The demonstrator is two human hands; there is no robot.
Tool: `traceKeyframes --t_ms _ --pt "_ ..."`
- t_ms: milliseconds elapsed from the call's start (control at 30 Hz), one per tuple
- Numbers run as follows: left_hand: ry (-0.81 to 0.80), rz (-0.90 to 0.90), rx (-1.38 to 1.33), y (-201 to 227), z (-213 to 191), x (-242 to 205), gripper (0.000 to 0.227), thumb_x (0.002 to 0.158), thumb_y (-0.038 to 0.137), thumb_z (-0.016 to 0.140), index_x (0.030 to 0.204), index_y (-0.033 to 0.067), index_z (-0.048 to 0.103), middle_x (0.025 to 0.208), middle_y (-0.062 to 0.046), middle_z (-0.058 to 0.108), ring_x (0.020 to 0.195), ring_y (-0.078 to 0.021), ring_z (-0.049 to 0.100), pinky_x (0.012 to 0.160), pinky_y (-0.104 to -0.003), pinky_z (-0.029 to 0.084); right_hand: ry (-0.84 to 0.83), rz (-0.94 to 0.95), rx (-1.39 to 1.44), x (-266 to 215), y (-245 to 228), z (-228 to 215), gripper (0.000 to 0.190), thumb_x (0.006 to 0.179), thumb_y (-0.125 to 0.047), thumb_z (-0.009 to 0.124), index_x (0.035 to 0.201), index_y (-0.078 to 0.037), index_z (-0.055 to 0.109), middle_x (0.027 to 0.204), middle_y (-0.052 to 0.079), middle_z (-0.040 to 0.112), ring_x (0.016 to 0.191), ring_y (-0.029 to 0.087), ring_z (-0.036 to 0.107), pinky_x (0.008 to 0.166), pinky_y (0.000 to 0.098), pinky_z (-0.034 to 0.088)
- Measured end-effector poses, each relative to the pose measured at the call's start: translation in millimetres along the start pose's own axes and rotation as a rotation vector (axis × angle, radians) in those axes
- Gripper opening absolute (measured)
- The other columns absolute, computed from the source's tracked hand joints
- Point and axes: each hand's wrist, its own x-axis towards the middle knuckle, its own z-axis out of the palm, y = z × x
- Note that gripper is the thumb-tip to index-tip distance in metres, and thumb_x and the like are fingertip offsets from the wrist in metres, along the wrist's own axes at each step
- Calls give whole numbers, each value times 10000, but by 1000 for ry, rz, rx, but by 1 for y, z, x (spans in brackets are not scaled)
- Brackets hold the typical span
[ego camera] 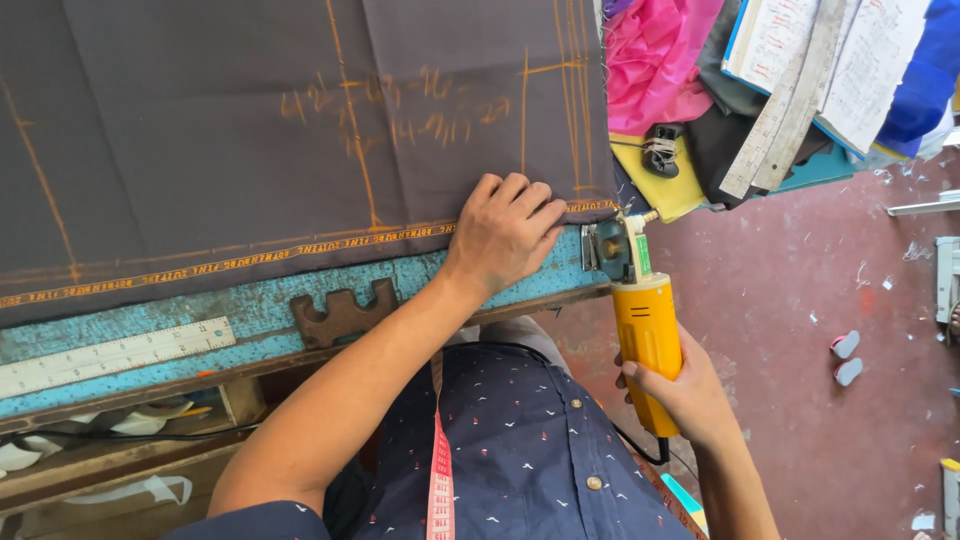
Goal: The person uses a yellow electric rotary cutter to cut a large piece of dark fabric laid out on a blue work table. They follow orange chalk lines drawn on the fabric, guiding the tool with their left hand while holding the cutter in their right hand.
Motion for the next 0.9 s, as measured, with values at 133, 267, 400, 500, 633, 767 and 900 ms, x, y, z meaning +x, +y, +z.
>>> traceKeyframes --t_ms 133,267,400,500,633,767,900 --pt "101 -18 -41 -2 19 -6 160 863 249 749 977 154 690 904 -12 565 884 -207 569 792 -364 470 58 -120 66 6 15 2 600 692 -211 846 1210 6 634 975 253 636 866 409 687 672 510 614" --pt "96 -20 -43 -3 20 -8 180 854 250 756 989 149 694 915 -16 573 903 -211 574 805 -374 470 54 -135 59 12 17 1 630 688 -215 849 1231 12 623 983 255 636 873 407 691 670 509 617" --pt "92 -18 -35 -3 22 -10 175 858 249 751 991 152 692 913 -13 567 901 -205 572 812 -373 469 52 -147 54 11 12 2 646 698 -245 838 1248 8 612 988 255 638 855 403 700 676 501 621" --pt "92 -20 -28 -4 23 -11 177 854 250 753 989 154 690 915 -11 568 909 -202 573 816 -372 469 52 -160 45 14 14 2 643 705 -242 836 1250 9 605 982 249 634 842 398 703 667 499 627" --pt "88 -28 -29 -3 22 -11 170 859 251 750 985 156 688 915 -8 569 915 -198 571 822 -372 468 50 -181 82 13 16 1 615 711 -207 823 1244 10 608 958 244 638 805 386 714 639 498 626" --pt "80 -38 -39 -2 20 -11 175 853 248 754 981 155 681 906 -4 553 910 -198 560 819 -371 461 80 -179 41 10 8 5 615 719 -215 823 1240 28 603 966 242 623 848 381 683 667 500 621" --pt "82 -32 -44 -2 20 -11 168 866 244 743 991 155 675 911 -2 547 910 -198 559 818 -367 458 87 -163 19 9 1 8 618 718 -225 826 1246 11 607 980 248 624 857 395 689 681 508 618"
